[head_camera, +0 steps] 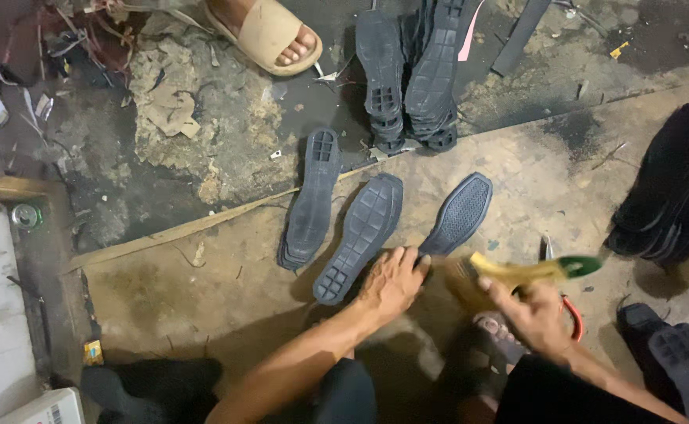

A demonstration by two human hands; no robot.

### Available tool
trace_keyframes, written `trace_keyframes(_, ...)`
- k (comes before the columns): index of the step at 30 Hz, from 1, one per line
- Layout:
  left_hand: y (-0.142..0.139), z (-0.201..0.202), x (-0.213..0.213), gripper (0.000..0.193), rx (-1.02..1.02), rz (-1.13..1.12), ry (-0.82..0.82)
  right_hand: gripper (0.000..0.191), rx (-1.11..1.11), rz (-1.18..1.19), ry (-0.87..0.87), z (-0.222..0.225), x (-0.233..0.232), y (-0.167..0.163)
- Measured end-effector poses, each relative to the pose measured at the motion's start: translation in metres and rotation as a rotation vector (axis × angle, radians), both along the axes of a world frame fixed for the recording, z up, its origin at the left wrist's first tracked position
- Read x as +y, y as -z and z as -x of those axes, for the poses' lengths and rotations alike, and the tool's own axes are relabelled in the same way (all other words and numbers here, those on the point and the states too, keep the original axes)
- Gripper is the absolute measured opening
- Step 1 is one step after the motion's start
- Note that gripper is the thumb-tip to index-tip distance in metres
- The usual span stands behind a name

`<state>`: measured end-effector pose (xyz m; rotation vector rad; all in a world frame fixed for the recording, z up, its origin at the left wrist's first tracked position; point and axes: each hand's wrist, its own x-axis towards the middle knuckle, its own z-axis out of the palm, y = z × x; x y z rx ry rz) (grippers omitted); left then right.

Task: The person sits on the floor of a shoe workshop and brushes rubber shoe soles one at a time with a wide bristle brush, working the brush over the sole surface and setting each finished sole onto a growing stack of soles.

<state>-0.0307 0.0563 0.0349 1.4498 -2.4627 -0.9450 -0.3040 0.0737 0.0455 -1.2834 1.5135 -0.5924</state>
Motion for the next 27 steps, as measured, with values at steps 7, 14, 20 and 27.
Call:
trace_keyframes(7,0.043,-0.014,0.067,0.044,0.664,-0.693,-0.637,0.021,-0.075,0.409,-0.245,-0.016,-0.005,-0.002)
trace_keyframes(14,0.062,-0.021,0.084,0.045,0.881,-0.984,-0.827,0.029,0.573,-0.208,-0.441,-0.033,-0.082,0.031)
trace_keyframes(20,-0.024,-0.074,0.052,0.045,0.599,-0.615,-0.509,0.026,0.407,0.345,-0.088,0.044,-0.124,0.042)
trace_keyframes(27,-0.068,-0.131,0.037,0.041,0.093,-0.248,-0.627,0.029,0.102,0.247,-0.076,0.036,-0.055,0.058)
